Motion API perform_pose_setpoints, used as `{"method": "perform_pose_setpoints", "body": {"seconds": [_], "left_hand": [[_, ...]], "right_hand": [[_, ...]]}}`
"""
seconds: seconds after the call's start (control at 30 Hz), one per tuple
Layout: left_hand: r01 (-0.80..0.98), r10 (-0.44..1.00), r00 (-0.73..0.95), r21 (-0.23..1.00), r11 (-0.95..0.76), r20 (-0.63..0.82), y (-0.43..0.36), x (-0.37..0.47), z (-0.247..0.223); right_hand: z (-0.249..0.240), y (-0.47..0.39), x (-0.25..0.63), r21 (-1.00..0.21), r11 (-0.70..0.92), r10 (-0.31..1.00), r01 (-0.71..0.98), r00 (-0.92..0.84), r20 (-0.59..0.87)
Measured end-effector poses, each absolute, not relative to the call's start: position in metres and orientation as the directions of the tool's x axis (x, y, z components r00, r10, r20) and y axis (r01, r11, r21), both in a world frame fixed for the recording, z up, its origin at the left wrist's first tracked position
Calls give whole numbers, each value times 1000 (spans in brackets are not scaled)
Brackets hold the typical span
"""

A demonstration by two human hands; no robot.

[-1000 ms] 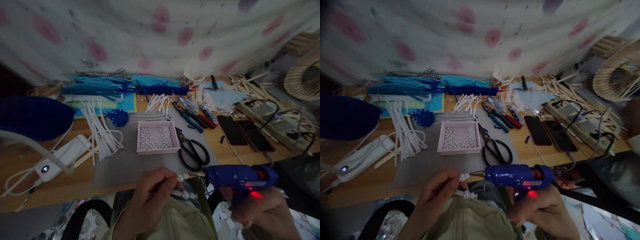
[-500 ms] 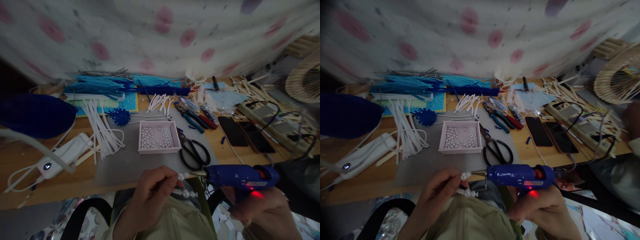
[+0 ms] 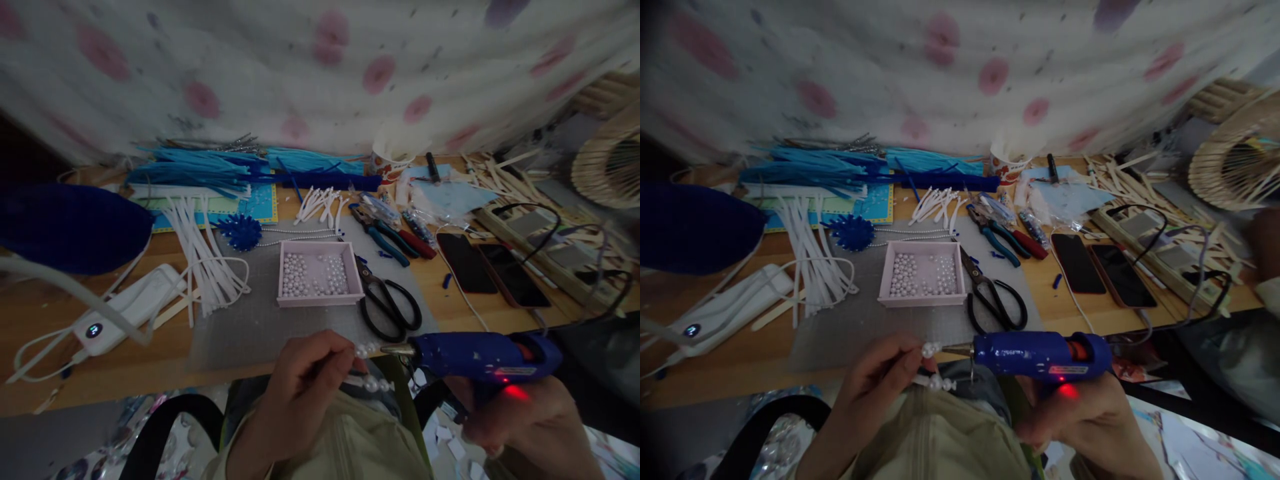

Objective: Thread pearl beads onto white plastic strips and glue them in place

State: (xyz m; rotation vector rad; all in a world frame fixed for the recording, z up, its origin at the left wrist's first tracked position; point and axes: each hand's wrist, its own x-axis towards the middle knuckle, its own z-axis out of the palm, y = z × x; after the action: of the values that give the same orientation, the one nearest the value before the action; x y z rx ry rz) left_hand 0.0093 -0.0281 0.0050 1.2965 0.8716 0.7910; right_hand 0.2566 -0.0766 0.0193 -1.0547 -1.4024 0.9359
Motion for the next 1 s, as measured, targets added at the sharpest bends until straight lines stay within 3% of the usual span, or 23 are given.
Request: {"method": "perform_pose_setpoints", "body": {"seconds": [0.1,0.23,0.5,0.67,0.77,0.87,1.0], "left_hand": [[-17,880,465,993,114,-94,-29,9,5],[-23,883,458,991,132,-107,-29,9,4],[-53,881,461,988,146,-106,-28,9,4],[-70,867,487,984,163,-109,-30,10,4],[-66,866,487,983,171,-118,-31,8,3],[-73,881,455,981,180,-128,-31,7,0],[-90,914,376,976,199,-152,-31,9,-2]], "right_hand": [[18,-79,262,-936,338,932,100,-177,318],[18,-79,263,-925,368,915,98,-215,341],[18,-77,257,-928,367,923,72,-158,352],[22,-77,257,-919,358,927,162,-176,330],[20,-75,267,-897,277,960,344,-72,269],[3,-72,292,-819,87,962,567,166,216],[-31,-63,334,-718,-157,916,678,372,151]]}}
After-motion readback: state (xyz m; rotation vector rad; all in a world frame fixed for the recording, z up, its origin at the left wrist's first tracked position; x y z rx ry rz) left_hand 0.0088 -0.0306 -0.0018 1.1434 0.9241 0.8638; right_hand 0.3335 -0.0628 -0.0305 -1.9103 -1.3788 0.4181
